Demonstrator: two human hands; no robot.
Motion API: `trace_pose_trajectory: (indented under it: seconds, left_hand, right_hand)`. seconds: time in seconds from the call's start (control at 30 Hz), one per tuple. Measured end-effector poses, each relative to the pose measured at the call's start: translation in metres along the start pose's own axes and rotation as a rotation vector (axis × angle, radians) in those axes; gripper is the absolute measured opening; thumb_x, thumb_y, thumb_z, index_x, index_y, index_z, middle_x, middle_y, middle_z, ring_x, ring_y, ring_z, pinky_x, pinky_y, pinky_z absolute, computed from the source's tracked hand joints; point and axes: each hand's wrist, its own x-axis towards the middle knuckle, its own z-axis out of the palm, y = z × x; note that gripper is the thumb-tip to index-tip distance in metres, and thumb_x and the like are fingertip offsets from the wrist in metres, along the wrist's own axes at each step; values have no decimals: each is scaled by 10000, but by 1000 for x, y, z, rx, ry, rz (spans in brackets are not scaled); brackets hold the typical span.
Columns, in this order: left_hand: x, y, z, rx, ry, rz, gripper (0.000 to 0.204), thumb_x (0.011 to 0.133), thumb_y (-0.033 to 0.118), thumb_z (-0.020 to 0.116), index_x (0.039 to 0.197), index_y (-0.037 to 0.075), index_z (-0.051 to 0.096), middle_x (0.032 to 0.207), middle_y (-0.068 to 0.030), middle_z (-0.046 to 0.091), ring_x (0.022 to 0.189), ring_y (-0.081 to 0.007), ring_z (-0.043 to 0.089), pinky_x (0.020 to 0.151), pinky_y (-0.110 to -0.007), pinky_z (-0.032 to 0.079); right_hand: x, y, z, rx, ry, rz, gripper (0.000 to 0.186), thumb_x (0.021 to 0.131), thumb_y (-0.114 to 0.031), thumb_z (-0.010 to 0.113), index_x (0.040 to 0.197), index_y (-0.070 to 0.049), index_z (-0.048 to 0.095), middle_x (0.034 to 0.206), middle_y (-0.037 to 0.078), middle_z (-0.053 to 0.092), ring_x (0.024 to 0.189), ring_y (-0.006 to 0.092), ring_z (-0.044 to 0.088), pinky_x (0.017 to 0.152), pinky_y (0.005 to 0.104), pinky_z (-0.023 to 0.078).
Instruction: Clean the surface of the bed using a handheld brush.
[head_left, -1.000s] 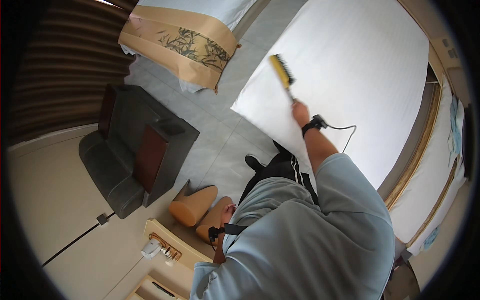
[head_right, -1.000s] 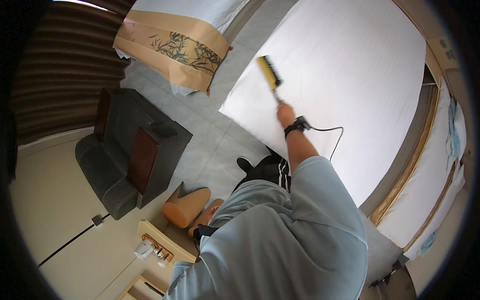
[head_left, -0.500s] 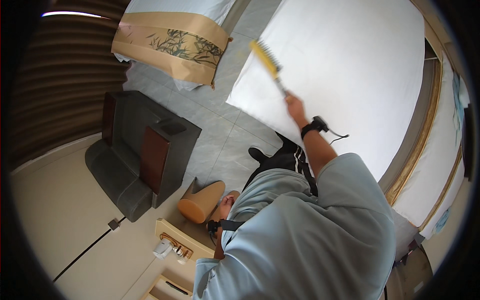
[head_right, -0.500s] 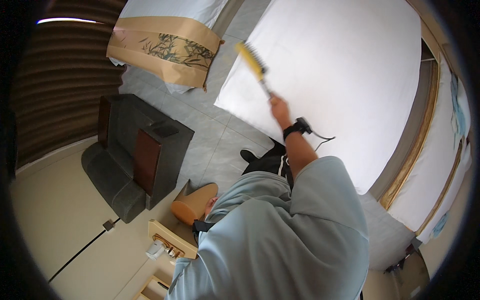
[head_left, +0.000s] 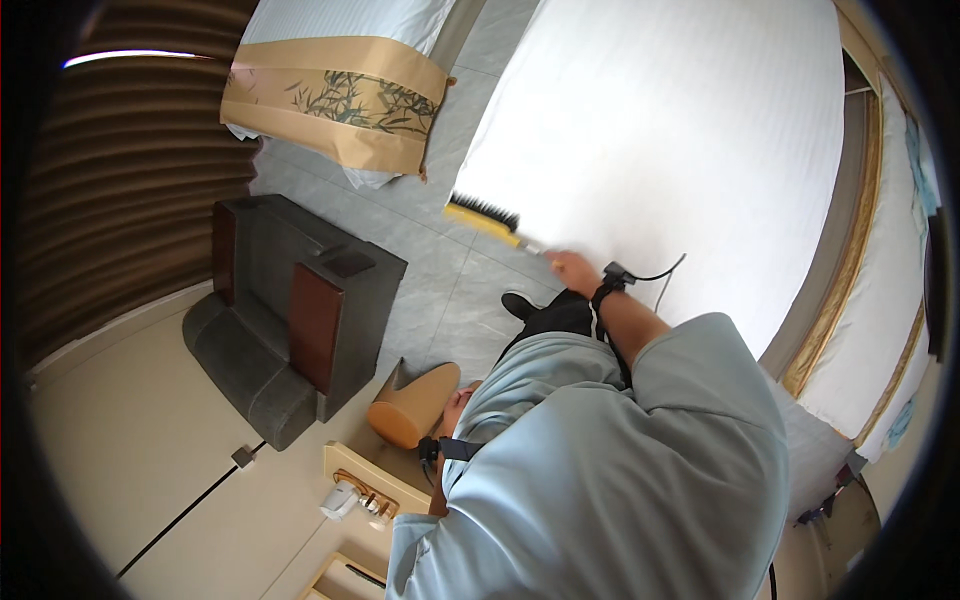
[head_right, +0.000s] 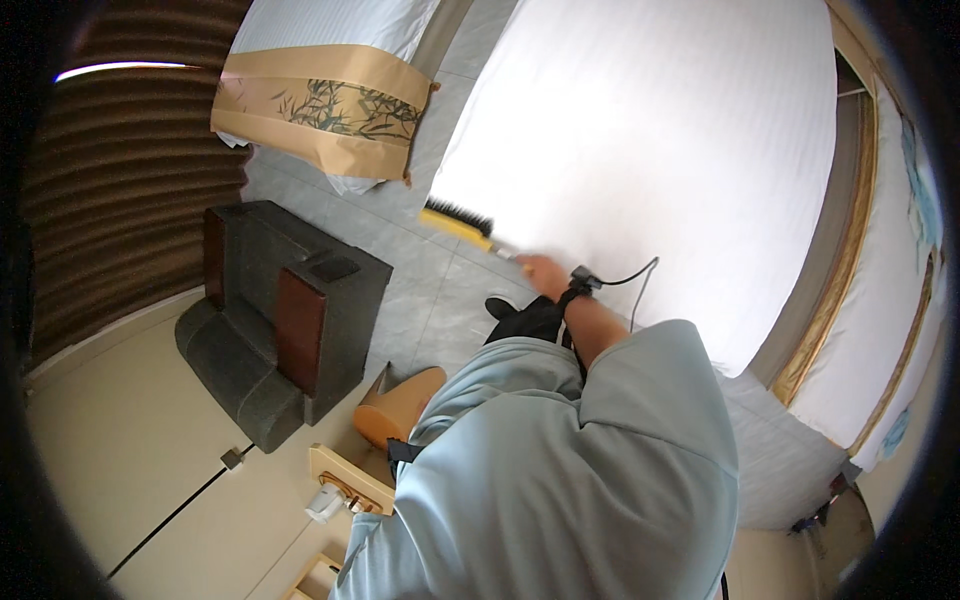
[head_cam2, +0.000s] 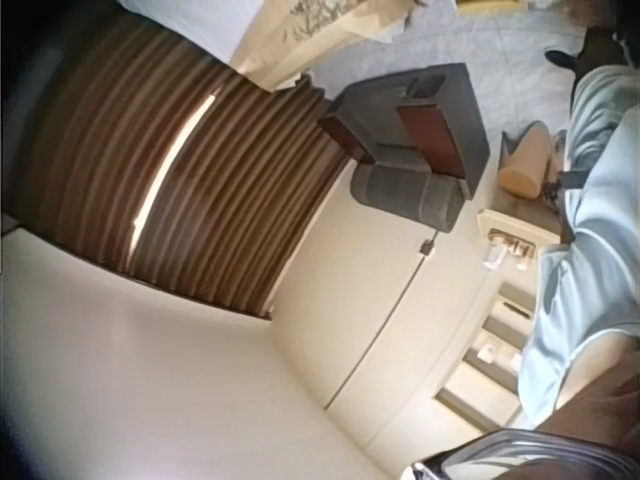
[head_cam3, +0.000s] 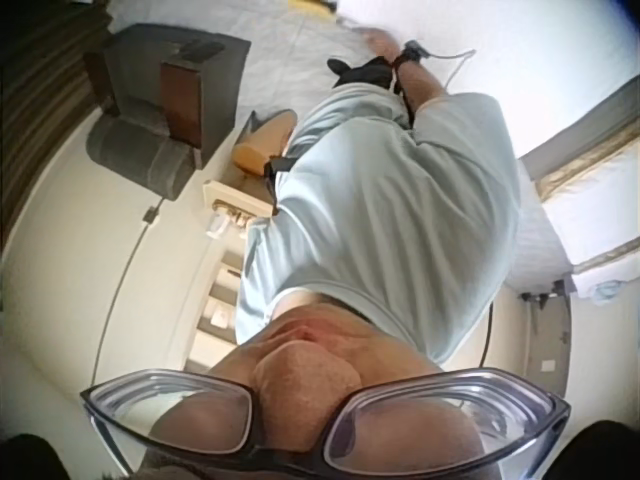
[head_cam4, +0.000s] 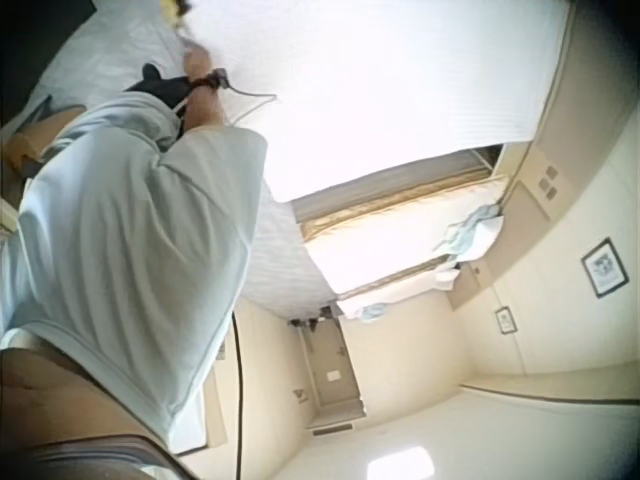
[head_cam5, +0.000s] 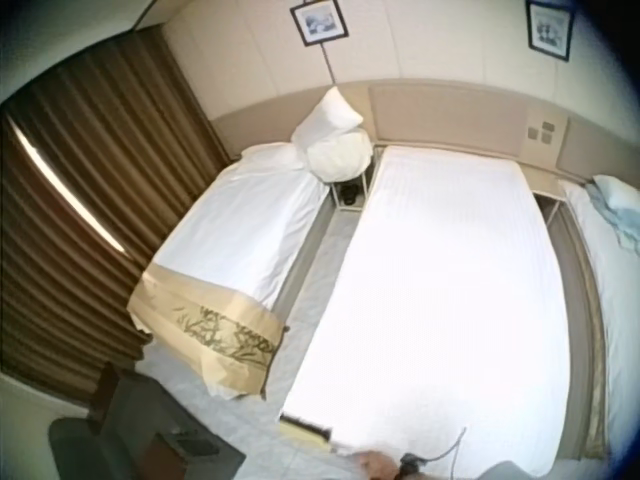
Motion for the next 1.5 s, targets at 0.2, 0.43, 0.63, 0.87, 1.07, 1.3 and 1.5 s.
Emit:
trace_pose_trajectory:
  seconds: [0.2,0.43,0.63,0.87,1.07,1.3,1.5]
  left_hand:
    - [4,20,-3,-139,-55,-12,164,916,129,458,978,38,580,782,-13,552,706,-94,494,666,-228,422]
    - [0,-15,-1,-120,-28,-93,167,916,122,452,971,36,585,778,-17,551,703,-99,494,668,-234,427]
    - [-9,-3,9,-43,-17,-66,168,916,124,454,971,35,586,781,-19,555,706,-99,497,670,-234,428]
    - [-10,28,9,-144,-31,-77,169,915,127,457,972,35,586,785,-22,560,710,-100,501,673,-234,429]
    - [-7,36,7,-77,-17,9,179,913,151,471,976,28,585,815,-36,586,738,-111,525,689,-240,438]
    - [5,17,15,37,-65,-4,185,913,161,474,973,27,586,826,-41,593,749,-117,534,698,-244,441]
    - [7,25,5,137,-84,-34,190,913,170,477,971,27,587,835,-44,599,758,-122,541,705,-248,444]
  right_hand:
    - [25,-33,-10,84,-6,-94,322,819,-199,525,1128,-127,579,1030,178,599,957,345,558,837,410,443]
    - [132,-22,-139,-80,532,232,339,852,-219,498,1158,-79,539,906,234,596,860,389,573,729,461,460]
    - [148,-17,-105,-178,364,238,212,841,-183,467,968,-55,578,873,195,616,841,372,587,720,462,471]
    - [76,-91,71,-234,-276,-31,199,777,-163,501,893,-60,625,801,181,620,782,357,596,703,477,464]
    - [59,-84,23,-6,-146,-104,254,799,-166,521,1032,-107,601,925,174,618,869,359,580,754,443,461]
    - [86,13,-151,-141,626,232,280,855,-235,489,1065,-71,576,962,195,609,906,374,570,780,423,466]
    - [56,71,-198,-140,625,483,258,857,-237,459,985,-41,569,865,224,608,821,383,580,720,464,463]
